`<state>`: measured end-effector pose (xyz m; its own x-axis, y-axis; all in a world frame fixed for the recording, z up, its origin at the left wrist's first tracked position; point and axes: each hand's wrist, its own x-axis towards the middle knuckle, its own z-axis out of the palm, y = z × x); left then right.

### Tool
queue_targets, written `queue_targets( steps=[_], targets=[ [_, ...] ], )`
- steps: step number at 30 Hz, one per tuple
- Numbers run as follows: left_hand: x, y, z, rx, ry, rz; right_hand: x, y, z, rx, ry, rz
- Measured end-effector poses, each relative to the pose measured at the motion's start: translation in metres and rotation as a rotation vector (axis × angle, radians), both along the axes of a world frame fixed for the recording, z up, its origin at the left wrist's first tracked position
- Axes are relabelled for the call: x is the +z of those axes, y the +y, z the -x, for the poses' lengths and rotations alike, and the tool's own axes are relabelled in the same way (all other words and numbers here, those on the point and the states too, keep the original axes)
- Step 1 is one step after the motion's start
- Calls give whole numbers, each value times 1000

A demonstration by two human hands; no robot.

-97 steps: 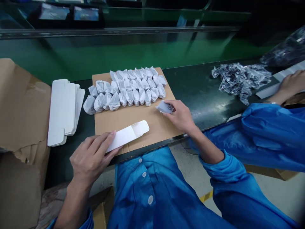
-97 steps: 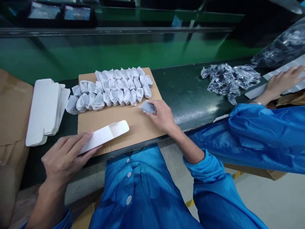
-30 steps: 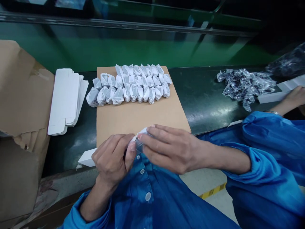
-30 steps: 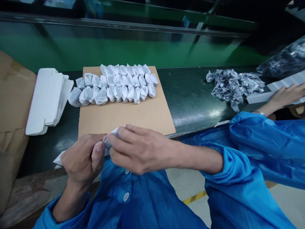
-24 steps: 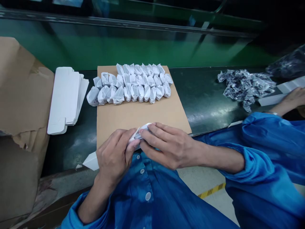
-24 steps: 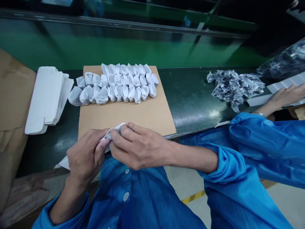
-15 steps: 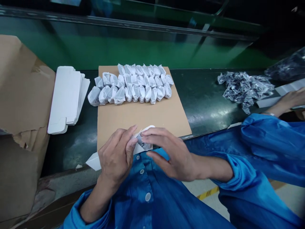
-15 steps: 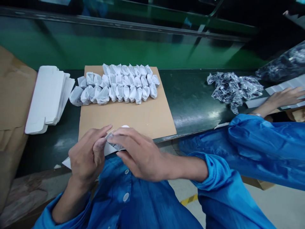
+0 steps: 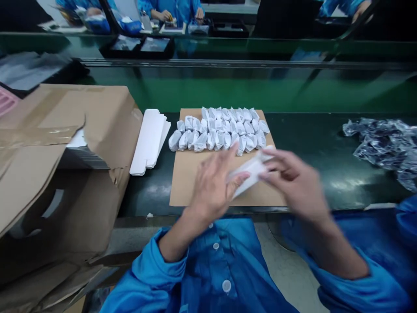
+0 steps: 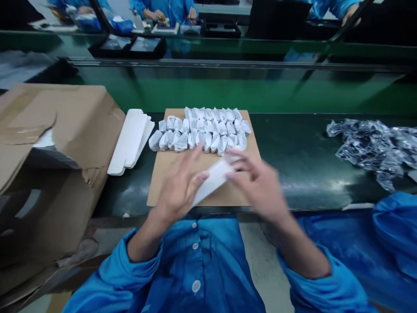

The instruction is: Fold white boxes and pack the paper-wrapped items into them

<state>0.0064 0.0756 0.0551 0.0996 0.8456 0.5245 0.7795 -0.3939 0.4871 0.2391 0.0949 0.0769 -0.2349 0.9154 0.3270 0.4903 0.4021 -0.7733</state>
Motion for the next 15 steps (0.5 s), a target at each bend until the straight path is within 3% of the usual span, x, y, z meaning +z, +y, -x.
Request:
queue_targets(
  steps=[3, 4, 6, 8, 10, 12, 15],
  targets=[
    [-8, 25, 63, 365, 256, -38, 12, 59, -101, -87, -89, -95],
    [-13, 31, 86, 423, 290, -26, 12, 78, -136, -120, -153, -172],
    [-25, 37, 120, 460, 337, -27, 8, 110, -190, -104, -343, -217],
    [-35, 37, 136, 464, 360, -51, 0, 127, -211, -194, -464, -322],
    [-39, 34, 140, 481, 377, -86, -9, 128, -195, -337, -513, -456],
    [-37, 32, 141, 503, 385, -125, -17, 113, -150, -370, -493, -500],
    [-29, 28, 142, 525, 377, -192, -27, 70, -52, -117, -329, -367]
  ],
)
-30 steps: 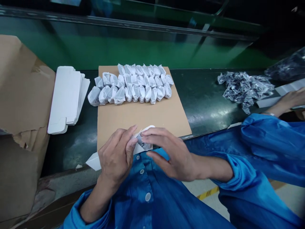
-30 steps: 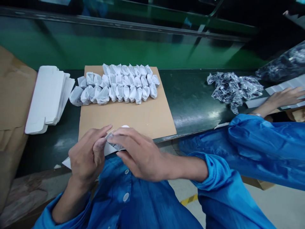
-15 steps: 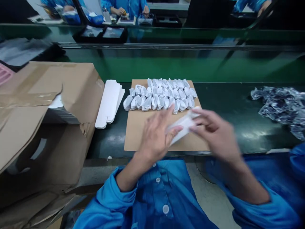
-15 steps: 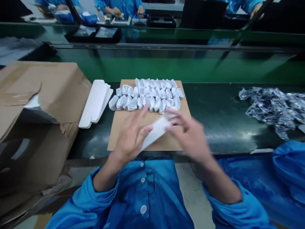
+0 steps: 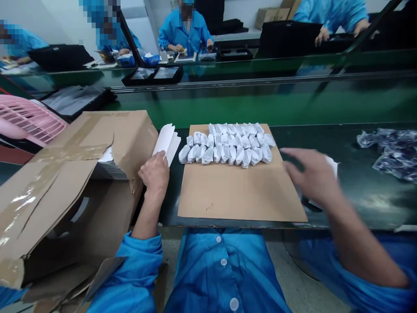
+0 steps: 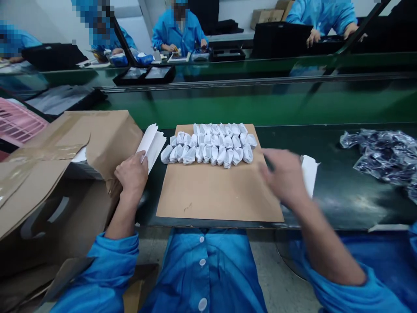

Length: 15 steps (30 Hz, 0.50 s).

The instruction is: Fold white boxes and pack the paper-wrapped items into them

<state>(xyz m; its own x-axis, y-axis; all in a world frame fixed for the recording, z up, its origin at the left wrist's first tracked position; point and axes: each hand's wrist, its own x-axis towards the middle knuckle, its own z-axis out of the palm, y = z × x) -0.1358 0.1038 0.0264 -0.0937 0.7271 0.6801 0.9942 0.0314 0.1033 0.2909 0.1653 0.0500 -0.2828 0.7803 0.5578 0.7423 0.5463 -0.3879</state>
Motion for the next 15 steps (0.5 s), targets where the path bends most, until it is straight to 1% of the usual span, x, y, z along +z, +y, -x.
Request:
queue_targets(
  steps=[1, 2, 4, 5, 6, 7, 8, 9, 10, 11, 13, 14, 15],
  targets=[
    [2, -2, -3, 2, -3, -35, -3, -16, 34, 52, 16, 26],
    [3, -6, -11, 0, -9, -75, -7, -31, 67, 139, 54, 110],
    [0, -21, -38, -20, -23, -169, -13, -56, 124, 412, 379, 508],
    [-3, -32, -57, -50, -35, -206, -16, -65, 146, 489, 544, 641],
    [-7, -45, -77, -93, -41, -242, -18, -70, 163, 519, 694, 749],
    [-10, -59, -96, -196, -43, -223, -19, -72, 173, 515, 814, 823],
    [-11, -74, -111, -361, -97, -166, -20, -71, 176, 490, 892, 887],
    [-10, -88, -121, -474, -191, -51, -19, -67, 173, 482, 915, 960],
    [-7, -99, -125, -515, -297, 28, -16, -62, 165, 506, 875, 1044],
    [-1, -107, -124, -448, -444, -17, -12, -57, 153, 568, 770, 1127],
    [14, -111, -109, -326, -765, -70, -1, -46, 124, 752, 421, 1228],
    [21, -107, -99, -343, -899, 16, 6, -42, 111, 833, 229, 1224],
    [27, -102, -89, -381, -984, 203, 11, -42, 102, 876, 54, 1178]
  ],
)
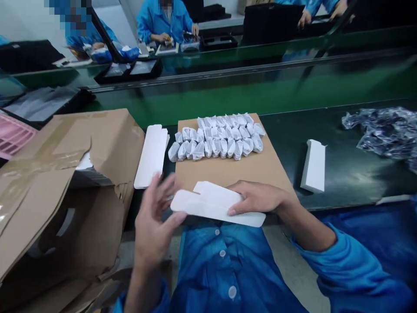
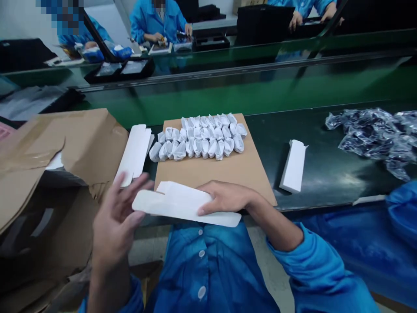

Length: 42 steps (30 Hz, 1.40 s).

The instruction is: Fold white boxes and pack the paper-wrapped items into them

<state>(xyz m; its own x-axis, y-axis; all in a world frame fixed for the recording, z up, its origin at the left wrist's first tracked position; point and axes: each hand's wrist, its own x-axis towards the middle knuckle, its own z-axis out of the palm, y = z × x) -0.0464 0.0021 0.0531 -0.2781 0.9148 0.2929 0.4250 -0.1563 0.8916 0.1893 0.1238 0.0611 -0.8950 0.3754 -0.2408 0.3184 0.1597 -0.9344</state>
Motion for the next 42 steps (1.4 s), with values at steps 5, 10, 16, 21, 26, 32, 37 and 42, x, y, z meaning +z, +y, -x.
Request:
queue_targets(
  steps=[5, 10, 16, 21, 26, 32, 37, 42],
  targets=[
    [-7, 25, 12, -64, -242, 359, 1, -35, -7, -193, -258, -869],
    [-12, 22, 11, -335, -374, 520, -15, -59, -4, -168, -137, -1380],
    [-3, 23, 7, -332, -142, 451, -6, -48, -15, -111, -34, -1409],
    [-15, 27, 1, -289, -142, 441, -3, -54, -14, -131, -116, -1475],
    [-15, 32, -2, -241, -138, 417, -2, -54, -15, -133, -170, -1466],
    [-13, 34, -5, -197, -69, 409, 0, -56, -15, -117, -229, -1475],
    [-10, 40, -2, -261, -79, 396, 3, -51, -16, -124, -254, -1452],
    [-17, 45, -1, -239, -59, 369, 0, -52, -14, -132, -225, -1447]
  ],
)
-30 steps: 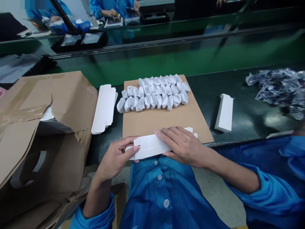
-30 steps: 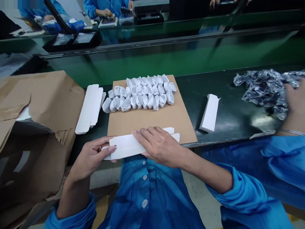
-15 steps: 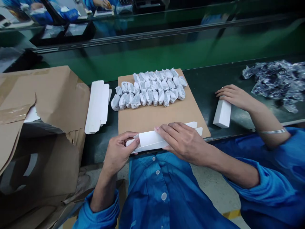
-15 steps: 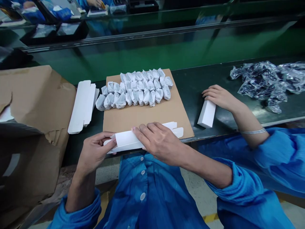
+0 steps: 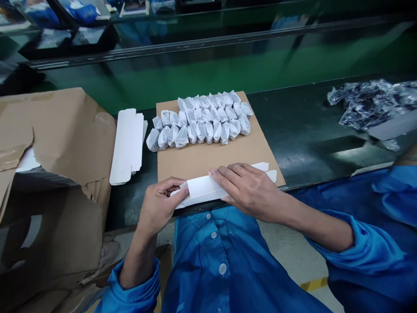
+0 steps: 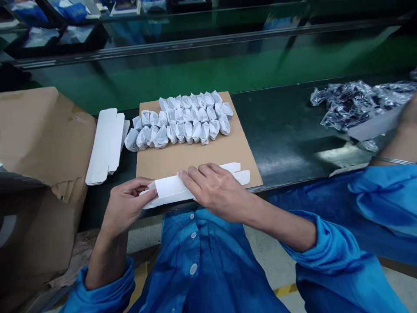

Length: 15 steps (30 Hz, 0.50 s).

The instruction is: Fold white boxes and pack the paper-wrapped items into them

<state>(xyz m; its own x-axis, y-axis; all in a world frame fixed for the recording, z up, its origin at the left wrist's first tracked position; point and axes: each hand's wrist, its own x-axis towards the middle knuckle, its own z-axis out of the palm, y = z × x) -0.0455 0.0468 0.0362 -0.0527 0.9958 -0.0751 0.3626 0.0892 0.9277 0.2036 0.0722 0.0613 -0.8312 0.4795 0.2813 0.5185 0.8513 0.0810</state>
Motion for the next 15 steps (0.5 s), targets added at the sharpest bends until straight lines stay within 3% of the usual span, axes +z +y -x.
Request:
queue_targets(
  steps=[3, 6, 9, 11, 13, 15],
  targets=[
    [-3, -1, 4, 56, -3, 1, -1, -4, -2, 17, 26, -47],
    [-2, -8, 5, 97, -144, -54, 0, 0, -8, -25, 90, -103],
    [-2, -23, -11, 324, -295, -416, -6, 8, -7, -250, 230, -162],
    [-7, -32, -32, 340, -307, -584, -16, 7, 3, -361, 323, -203],
    [-15, -36, -53, 224, -318, -518, -28, -3, 19, -345, 375, -222],
    [-21, -32, -66, 213, -335, -383, -39, -18, 34, -230, 398, -171]
  ],
)
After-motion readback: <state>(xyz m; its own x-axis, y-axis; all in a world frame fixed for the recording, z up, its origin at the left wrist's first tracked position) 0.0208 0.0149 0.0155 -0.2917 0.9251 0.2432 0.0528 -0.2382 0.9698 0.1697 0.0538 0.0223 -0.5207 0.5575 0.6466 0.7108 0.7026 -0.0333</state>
